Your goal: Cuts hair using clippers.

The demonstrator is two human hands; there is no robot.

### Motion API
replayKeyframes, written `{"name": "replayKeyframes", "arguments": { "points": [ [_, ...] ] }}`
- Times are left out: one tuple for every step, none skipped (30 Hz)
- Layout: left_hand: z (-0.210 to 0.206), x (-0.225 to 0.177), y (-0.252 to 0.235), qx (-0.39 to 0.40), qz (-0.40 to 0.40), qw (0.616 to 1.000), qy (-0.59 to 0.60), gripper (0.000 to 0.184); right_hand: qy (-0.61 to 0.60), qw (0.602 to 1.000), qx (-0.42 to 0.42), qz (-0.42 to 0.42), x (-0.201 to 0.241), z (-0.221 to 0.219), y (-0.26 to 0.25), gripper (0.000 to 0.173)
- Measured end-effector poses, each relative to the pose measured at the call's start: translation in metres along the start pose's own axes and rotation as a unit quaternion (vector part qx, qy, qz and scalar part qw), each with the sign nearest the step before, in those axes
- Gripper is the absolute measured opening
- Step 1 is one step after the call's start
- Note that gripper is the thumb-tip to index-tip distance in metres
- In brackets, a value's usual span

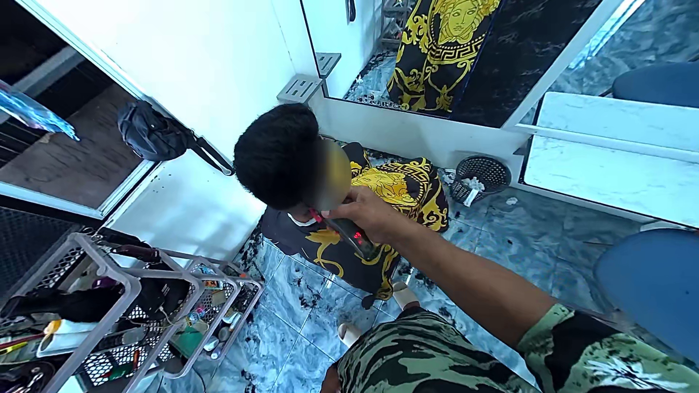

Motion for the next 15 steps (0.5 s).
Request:
{"name": "replayKeyframes", "arguments": {
  "points": [
    [0.001, -0.004, 0.004, -0.008, -0.002, 1.000, -0.007, 0.034, -0.003, 1.000, 0.002, 0.016, 0.004, -0.001, 0.000, 0.038],
    [0.001, -0.004, 0.005, -0.017, -0.002, 1.000, -0.008, 0.034, 0.005, 1.000, 0.002, 0.020, 0.004, -0.001, -0.001, 0.040],
    [0.002, -0.002, 0.004, -0.026, -0.004, 1.000, -0.008, 0.034, 0.018, 1.000, -0.001, 0.011, 0.000, 0.000, -0.002, 0.040],
    [0.002, 0.003, -0.001, -0.033, -0.004, 0.999, -0.003, 0.034, 0.027, 1.000, -0.005, -0.003, -0.004, 0.002, -0.003, 0.039],
    [0.001, 0.011, -0.008, -0.040, -0.007, 0.999, 0.005, 0.033, 0.025, 1.000, -0.004, -0.015, -0.006, 0.004, -0.003, 0.039],
    [0.001, 0.016, -0.013, -0.044, -0.012, 0.999, 0.006, 0.033, 0.014, 1.000, -0.001, -0.015, -0.004, 0.004, -0.003, 0.038],
    [0.000, 0.019, -0.016, -0.046, -0.020, 0.999, 0.001, 0.033, -0.002, 1.000, 0.003, -0.005, 0.000, 0.003, -0.003, 0.038],
    [-0.001, 0.021, -0.018, -0.047, -0.030, 0.998, -0.011, 0.033, -0.014, 1.000, 0.009, 0.012, 0.004, 0.002, -0.003, 0.039],
    [-0.001, 0.021, -0.017, -0.048, -0.035, 0.998, -0.027, 0.034, -0.015, 1.000, 0.013, 0.022, 0.006, 0.001, -0.003, 0.038],
    [0.000, 0.018, -0.015, -0.048, -0.031, 0.998, -0.040, 0.034, -0.005, 1.000, 0.015, 0.019, 0.005, 0.002, -0.004, 0.038],
    [0.001, 0.012, -0.009, -0.051, -0.017, 0.998, -0.045, 0.035, 0.011, 1.000, 0.014, 0.004, 0.000, 0.003, -0.005, 0.039],
    [0.001, 0.001, 0.001, -0.055, 0.007, 0.998, -0.044, 0.035, 0.022, 1.000, 0.011, -0.016, -0.004, 0.004, -0.005, 0.039],
    [0.001, -0.010, 0.011, -0.060, 0.025, 0.997, -0.043, 0.036, 0.022, 0.999, 0.011, -0.030, -0.005, 0.005, -0.004, 0.039],
    [0.001, -0.020, 0.022, -0.063, 0.025, 0.997, -0.045, 0.037, 0.011, 0.999, 0.013, -0.030, -0.002, 0.005, -0.004, 0.038],
    [-0.001, -0.021, 0.023, -0.066, 0.012, 0.997, -0.047, 0.037, -0.007, 1.000, 0.018, -0.014, 0.003, 0.005, -0.003, 0.037]
  ]
}}
Point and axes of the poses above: each hand's wrist, its own y-axis away from the middle knuckle, its own z-axis out of the back of the hand, x = y × z, the point moved 7 cm from there along -y, towards the middle knuckle, and after that the axes turned 5 degrees about x, right-handed, at the moved point
